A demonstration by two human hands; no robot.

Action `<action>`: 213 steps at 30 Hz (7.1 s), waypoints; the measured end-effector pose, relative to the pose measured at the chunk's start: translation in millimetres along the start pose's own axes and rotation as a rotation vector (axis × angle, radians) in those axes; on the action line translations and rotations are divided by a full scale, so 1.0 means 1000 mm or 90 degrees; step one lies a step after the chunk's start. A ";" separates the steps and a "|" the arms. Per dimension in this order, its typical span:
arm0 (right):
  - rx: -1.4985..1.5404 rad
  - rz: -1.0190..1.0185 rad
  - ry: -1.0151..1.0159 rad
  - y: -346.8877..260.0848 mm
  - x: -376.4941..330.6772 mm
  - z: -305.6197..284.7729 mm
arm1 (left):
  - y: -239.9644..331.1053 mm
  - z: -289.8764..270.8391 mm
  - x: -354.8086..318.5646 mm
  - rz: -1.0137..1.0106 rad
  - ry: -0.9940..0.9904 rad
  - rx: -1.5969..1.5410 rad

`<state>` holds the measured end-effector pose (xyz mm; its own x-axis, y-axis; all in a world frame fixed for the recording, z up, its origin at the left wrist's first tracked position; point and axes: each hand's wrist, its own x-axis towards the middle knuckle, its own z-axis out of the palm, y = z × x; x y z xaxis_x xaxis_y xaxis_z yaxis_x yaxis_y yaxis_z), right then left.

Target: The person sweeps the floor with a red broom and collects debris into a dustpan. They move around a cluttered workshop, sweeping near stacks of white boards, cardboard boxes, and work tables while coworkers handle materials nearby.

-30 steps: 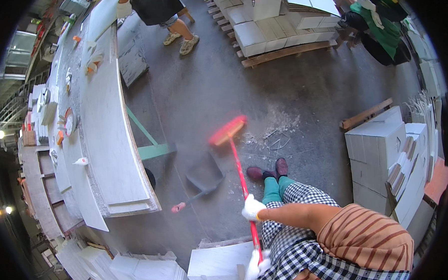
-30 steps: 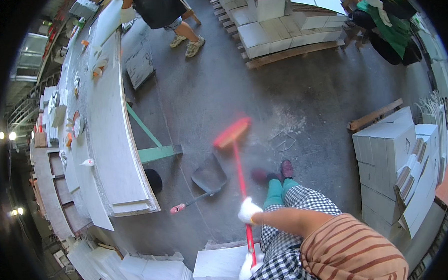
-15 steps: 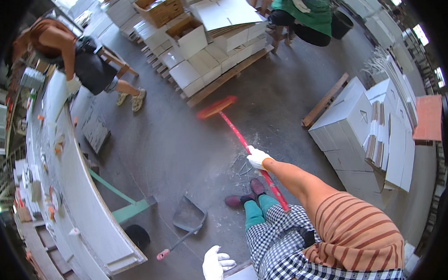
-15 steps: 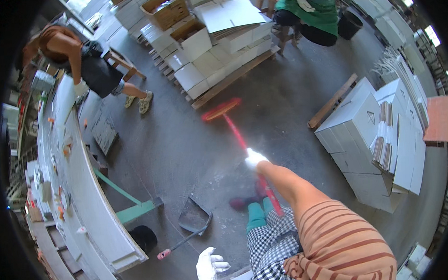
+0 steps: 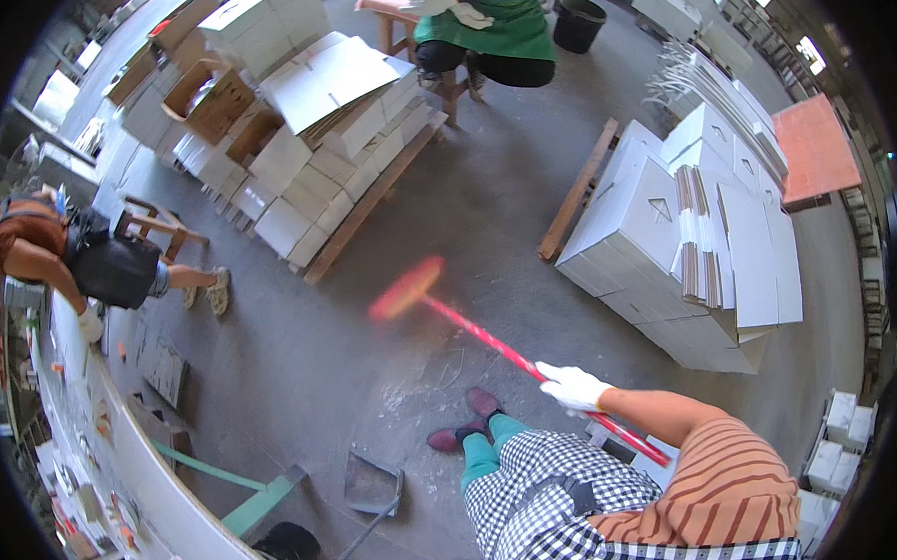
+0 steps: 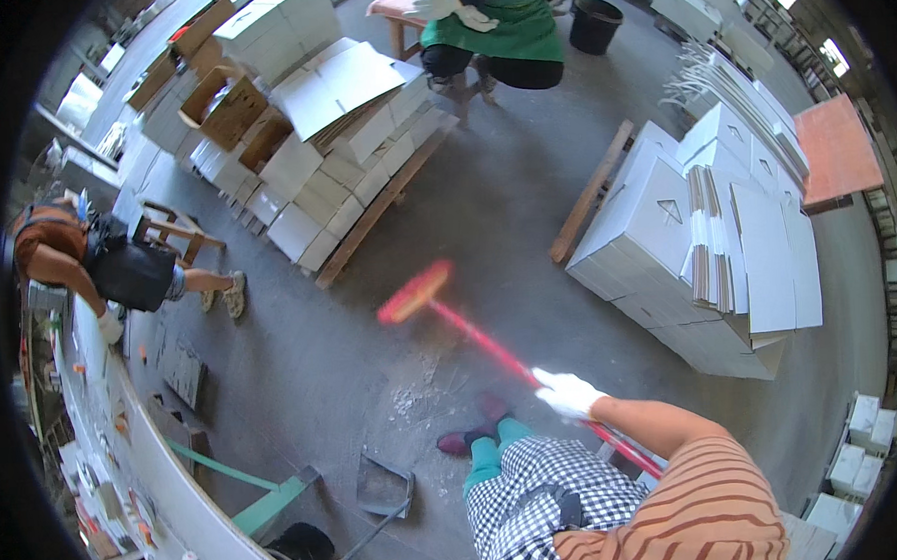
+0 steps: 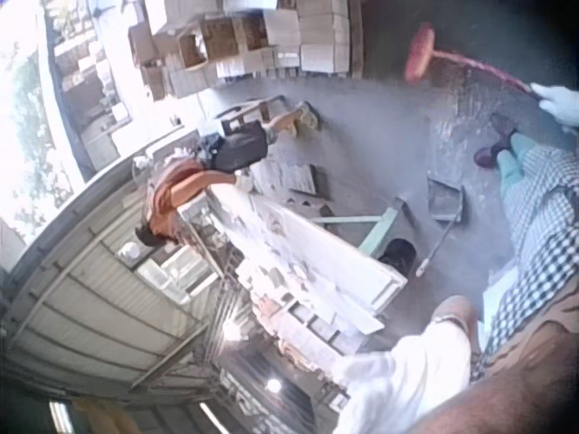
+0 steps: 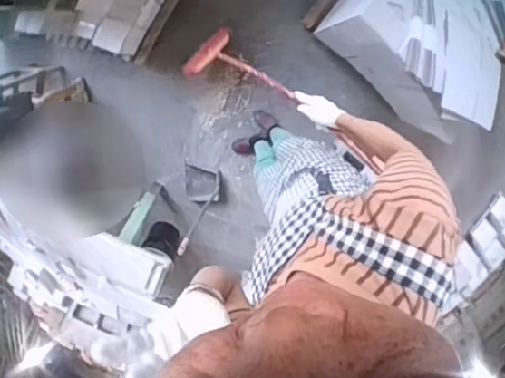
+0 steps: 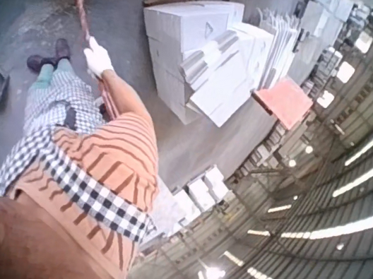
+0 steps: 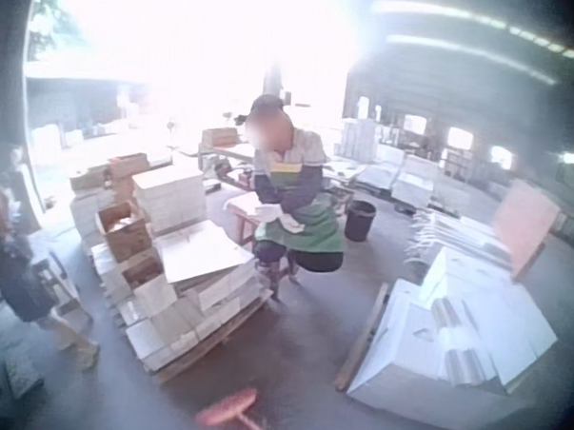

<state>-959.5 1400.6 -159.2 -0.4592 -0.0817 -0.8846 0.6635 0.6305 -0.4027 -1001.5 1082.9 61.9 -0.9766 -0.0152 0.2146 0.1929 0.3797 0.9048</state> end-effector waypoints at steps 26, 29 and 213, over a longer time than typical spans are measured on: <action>0.365 0.057 0.088 0.052 -0.049 0.067 | 0.016 -0.054 -0.051 -0.172 0.086 -0.220; 0.425 0.017 0.184 0.037 0.026 0.063 | -0.017 -0.090 -0.118 -0.285 0.060 -0.231; -1.622 -0.622 -0.262 -0.175 0.092 -0.033 | 0.256 0.629 -0.355 -0.685 1.919 -0.500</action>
<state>-1137.4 1308.2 -162.5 0.1644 -0.5037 -0.8481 -0.9132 -0.4028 0.0623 -664.9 1766.9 -14.2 0.7528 0.1405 -0.6431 0.6554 -0.2512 0.7123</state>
